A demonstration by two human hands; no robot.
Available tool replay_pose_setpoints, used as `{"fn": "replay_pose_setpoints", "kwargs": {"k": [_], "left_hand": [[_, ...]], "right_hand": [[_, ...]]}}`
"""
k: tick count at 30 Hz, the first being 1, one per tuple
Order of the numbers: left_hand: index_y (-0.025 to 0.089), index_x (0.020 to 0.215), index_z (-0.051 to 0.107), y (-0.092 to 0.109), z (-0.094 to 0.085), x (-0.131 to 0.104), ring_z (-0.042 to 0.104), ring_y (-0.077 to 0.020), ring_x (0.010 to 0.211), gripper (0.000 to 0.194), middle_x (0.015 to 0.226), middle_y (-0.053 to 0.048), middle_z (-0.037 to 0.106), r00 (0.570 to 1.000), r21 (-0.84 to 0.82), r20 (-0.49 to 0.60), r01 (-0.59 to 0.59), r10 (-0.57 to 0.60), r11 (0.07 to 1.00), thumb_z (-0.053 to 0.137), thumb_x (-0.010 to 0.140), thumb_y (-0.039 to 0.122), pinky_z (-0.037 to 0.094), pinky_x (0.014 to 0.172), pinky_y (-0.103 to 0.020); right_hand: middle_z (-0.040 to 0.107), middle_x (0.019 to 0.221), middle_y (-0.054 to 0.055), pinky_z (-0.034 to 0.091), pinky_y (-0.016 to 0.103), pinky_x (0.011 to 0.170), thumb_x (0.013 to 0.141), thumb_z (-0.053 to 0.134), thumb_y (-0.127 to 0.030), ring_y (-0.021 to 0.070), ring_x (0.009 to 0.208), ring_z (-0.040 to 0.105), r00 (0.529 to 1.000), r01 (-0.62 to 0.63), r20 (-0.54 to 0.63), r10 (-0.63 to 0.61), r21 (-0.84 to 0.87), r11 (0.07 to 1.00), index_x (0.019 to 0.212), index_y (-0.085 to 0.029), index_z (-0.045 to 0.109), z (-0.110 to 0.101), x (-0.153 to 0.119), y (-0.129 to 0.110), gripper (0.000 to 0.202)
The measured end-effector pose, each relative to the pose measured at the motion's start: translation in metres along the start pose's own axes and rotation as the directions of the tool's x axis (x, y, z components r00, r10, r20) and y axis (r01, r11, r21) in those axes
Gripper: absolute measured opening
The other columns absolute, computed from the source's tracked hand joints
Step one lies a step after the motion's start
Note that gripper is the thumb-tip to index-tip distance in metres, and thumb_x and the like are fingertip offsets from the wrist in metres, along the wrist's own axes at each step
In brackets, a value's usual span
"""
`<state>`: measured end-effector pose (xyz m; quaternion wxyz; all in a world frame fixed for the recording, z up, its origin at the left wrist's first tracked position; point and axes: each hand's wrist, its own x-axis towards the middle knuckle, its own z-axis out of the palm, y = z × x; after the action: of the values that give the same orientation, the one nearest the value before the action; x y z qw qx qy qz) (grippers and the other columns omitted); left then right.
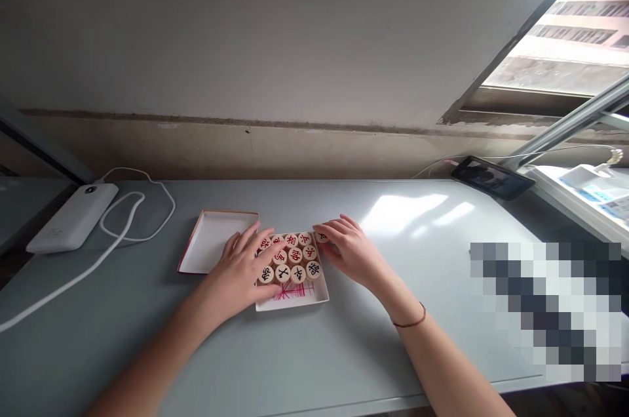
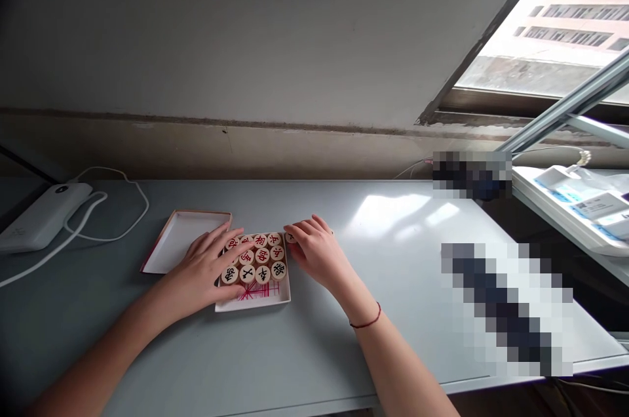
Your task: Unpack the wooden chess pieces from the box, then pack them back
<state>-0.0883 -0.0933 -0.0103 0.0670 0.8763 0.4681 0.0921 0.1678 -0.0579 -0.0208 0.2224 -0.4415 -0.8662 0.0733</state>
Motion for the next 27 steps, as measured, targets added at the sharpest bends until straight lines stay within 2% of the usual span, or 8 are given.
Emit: {"fn": "replay_pose_setpoints", "kwargs": {"k": [3, 5, 8, 12, 15, 19, 23, 27], "left_hand": [[0.028, 0.131, 0.05, 0.006, -0.004, 0.003, 0.033, -0.0362, 0.134, 0.055, 0.141, -0.012, 0.043, 0.983, -0.014, -0.176, -0.058, 0.055, 0.998, 0.066, 0.081, 0.044, 0.036, 0.104, -0.059], [0.027, 0.131, 0.05, 0.015, -0.008, 0.006, 0.043, -0.031, 0.127, 0.047, 0.135, -0.011, 0.049, 0.956, -0.062, -0.281, -0.106, 0.084, 0.992, 0.061, 0.087, 0.039, 0.042, 0.101, -0.052], [0.025, 0.132, 0.047, 0.029, -0.012, 0.008, 0.057, -0.0231, 0.111, 0.044, 0.12, -0.009, 0.059, 0.916, -0.142, -0.383, -0.185, 0.119, 0.972, 0.057, 0.09, 0.033, 0.051, 0.093, -0.04], [0.024, 0.125, 0.05, 0.039, -0.017, 0.009, 0.062, -0.0196, 0.104, 0.032, 0.111, -0.006, 0.065, 0.889, -0.189, -0.432, -0.251, 0.149, 0.949, 0.052, 0.093, 0.03, 0.051, 0.092, -0.036], [0.023, 0.116, 0.053, 0.034, -0.027, 0.006, 0.062, -0.0176, 0.101, 0.024, 0.108, -0.004, 0.066, 0.929, -0.264, -0.343, -0.235, 0.136, 0.936, 0.053, 0.092, 0.027, 0.05, 0.09, -0.032], [0.023, 0.086, 0.056, 0.022, -0.045, -0.005, 0.061, -0.0141, 0.095, 0.008, 0.103, 0.001, 0.062, 0.999, -0.416, -0.019, -0.045, 0.041, 0.908, 0.055, 0.087, 0.015, 0.049, 0.079, -0.023], [0.022, 0.074, 0.053, 0.022, -0.054, -0.012, 0.06, -0.0105, 0.08, 0.015, 0.097, 0.005, 0.06, 0.966, -0.461, 0.259, 0.122, 0.001, 0.879, 0.052, 0.079, 0.008, 0.046, 0.068, -0.019], [0.021, 0.072, 0.055, 0.031, -0.048, -0.011, 0.057, -0.012, 0.079, 0.02, 0.085, 0.004, 0.06, 0.956, -0.423, 0.29, 0.1, 0.031, 0.901, 0.05, 0.076, 0.002, 0.044, 0.071, -0.022]], "right_hand": [[0.068, 0.103, 0.008, 0.045, 0.05, 0.096, 0.089, 0.054, -0.019, 0.0223, 0.094, 0.062, 0.985, -0.015, -0.171, 0.038, 0.133, 0.991, 0.112, -0.021, 0.061, -0.008, -0.002, -0.009, 0.025], [0.068, 0.104, 0.008, 0.051, 0.042, 0.087, 0.088, 0.058, -0.024, 0.021, 0.094, 0.062, 0.967, -0.059, -0.219, 0.129, 0.299, 0.952, 0.112, -0.022, 0.061, -0.012, -0.004, -0.022, 0.024], [0.07, 0.1, 0.005, 0.055, 0.034, 0.077, 0.083, 0.066, -0.031, 0.0183, 0.089, 0.065, 0.965, -0.142, -0.105, 0.242, 0.567, 0.811, 0.108, -0.023, 0.064, -0.015, -0.006, -0.048, 0.026], [0.071, 0.093, 0.004, 0.055, 0.031, 0.078, 0.08, 0.069, -0.037, 0.017, 0.086, 0.066, 0.966, -0.191, 0.046, 0.255, 0.791, 0.582, 0.104, -0.021, 0.066, -0.013, -0.007, -0.068, 0.029], [0.07, 0.093, 0.005, 0.055, 0.031, 0.077, 0.081, 0.068, -0.038, 0.0167, 0.085, 0.064, 0.96, -0.221, 0.077, 0.268, 0.799, 0.56, 0.106, -0.021, 0.065, -0.011, -0.008, -0.069, 0.031], [0.068, 0.092, 0.005, 0.053, 0.028, 0.07, 0.084, 0.064, -0.04, 0.0153, 0.081, 0.061, 0.965, -0.218, 0.06, 0.254, 0.72, 0.659, 0.107, -0.021, 0.064, -0.011, -0.01, -0.064, 0.031], [0.067, 0.089, 0.004, 0.053, 0.027, 0.068, 0.086, 0.061, -0.041, 0.0146, 0.079, 0.061, 0.98, -0.182, 0.063, 0.187, 0.656, 0.733, 0.108, -0.02, 0.063, -0.012, -0.01, -0.064, 0.03], [0.068, 0.09, 0.005, 0.053, 0.029, 0.07, 0.086, 0.061, -0.038, 0.016, 0.081, 0.062, 0.984, -0.174, 0.086, 0.153, 0.601, 0.78, 0.107, -0.019, 0.062, -0.013, -0.009, -0.067, 0.028]]}}
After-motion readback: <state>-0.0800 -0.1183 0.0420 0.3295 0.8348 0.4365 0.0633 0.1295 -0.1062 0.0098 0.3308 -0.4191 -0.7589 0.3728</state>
